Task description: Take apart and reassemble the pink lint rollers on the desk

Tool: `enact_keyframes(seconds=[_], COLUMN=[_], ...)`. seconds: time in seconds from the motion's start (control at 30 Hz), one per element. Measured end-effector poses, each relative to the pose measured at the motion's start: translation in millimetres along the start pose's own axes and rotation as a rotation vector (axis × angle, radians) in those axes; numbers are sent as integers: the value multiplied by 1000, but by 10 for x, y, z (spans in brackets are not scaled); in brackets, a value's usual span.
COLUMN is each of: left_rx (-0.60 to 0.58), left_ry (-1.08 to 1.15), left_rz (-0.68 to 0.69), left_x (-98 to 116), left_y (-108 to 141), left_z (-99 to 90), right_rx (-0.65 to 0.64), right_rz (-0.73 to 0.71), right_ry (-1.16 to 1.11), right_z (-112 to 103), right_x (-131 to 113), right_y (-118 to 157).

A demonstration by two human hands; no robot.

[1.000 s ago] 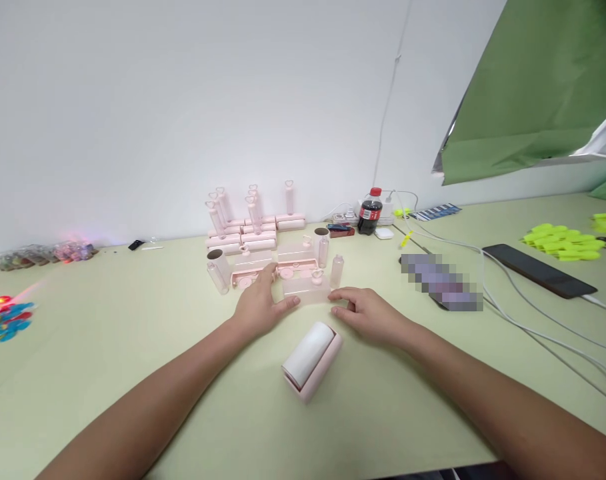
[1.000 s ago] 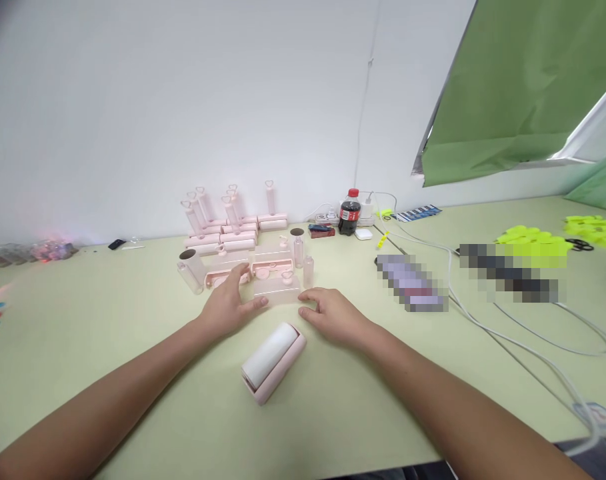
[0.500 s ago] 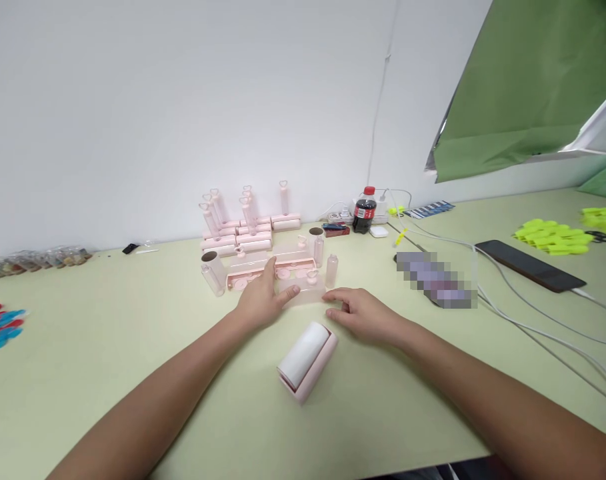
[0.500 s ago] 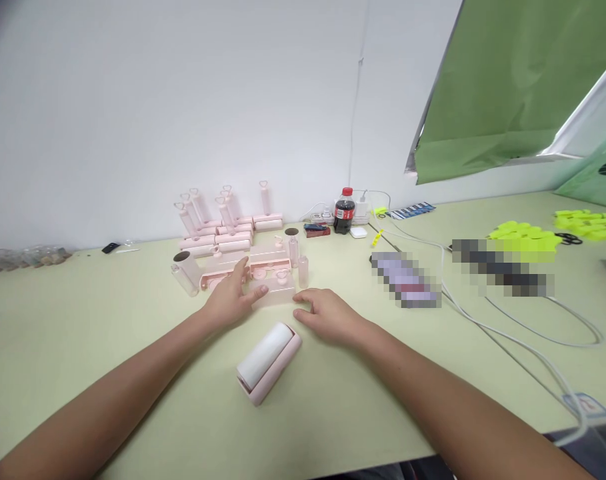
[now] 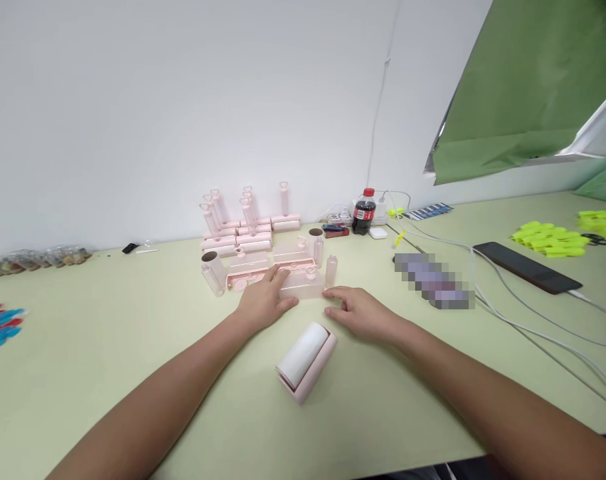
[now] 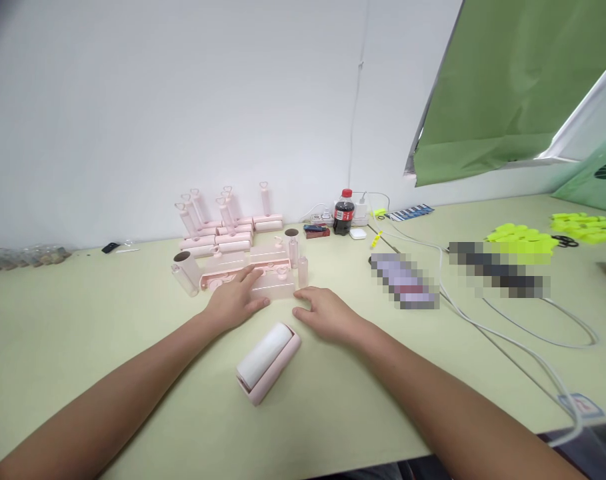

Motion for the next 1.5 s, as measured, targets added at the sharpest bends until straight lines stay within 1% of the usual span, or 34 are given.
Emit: enact_keyframes(seconds=[0.17,0.33,0.37,0.43,0.5,0.6,0.63,0.7,0.8,0.87,0.9,0.97,1.0,1.07,1.13,1.17,1.23,1.37,1.5], left_rx=[-9,-6,-4,0,24,87,80,-11,-164,-224,-230,-190,-137,10,135,177,209,221,222], left_ry=[-55,-86,-86,-86,-84,-32,11,134,272,350,397,499,534,548,504,478,444,376,289], left_rz=[-21,-48,-50,-52,-65,-80,-72,-51,-53,-47,-47,-48,-44,-4,81,126,194,228,256], left_x=[45,43,39,41,75,221,294,454,648,702,704,671,644,590,547,531,500,447,446], left_y=[-21,-46,-54,-64,-53,45,101,236,428,499,514,512,502,481,467,464,458,437,421], left_z=[13,47,54,48,1,-143,-193,-265,-286,-259,-242,-212,-200,-183,-165,-152,-120,-55,-49], right_rx=[46,229,246,228,197,188,184,161,87,25,-9,-88,-137,-226,-251,-225,-131,15,90], right_rz=[-3,49,67,102,119,81,64,34,-16,-56,-78,-117,-132,-152,-177,-196,-239,-281,-344], right_ry=[-47,-62,-63,-76,-96,-115,-125,-150,-187,-221,-248,-324,-366,-445,-492,-496,-459,-327,-276], right_z=[-15,-95,-106,-115,-112,-102,-99,-91,-68,-41,-25,7,22,48,62,63,57,44,41], right_x=[6,67,84,112,130,132,127,113,72,34,14,-21,-34,-48,-50,-49,-48,-64,-78], right_y=[-24,-94,-113,-149,-175,-185,-178,-150,-78,-22,4,48,64,84,90,90,91,106,121])
Point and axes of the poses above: each hand's wrist, its own y-axis away from the middle knuckle, its own z-axis out of the palm, x = y × z, the point moved 1 cm from there along -y, towards the middle knuckle, and after that the axes turned 12 degrees about z, right-handed, at the moved point
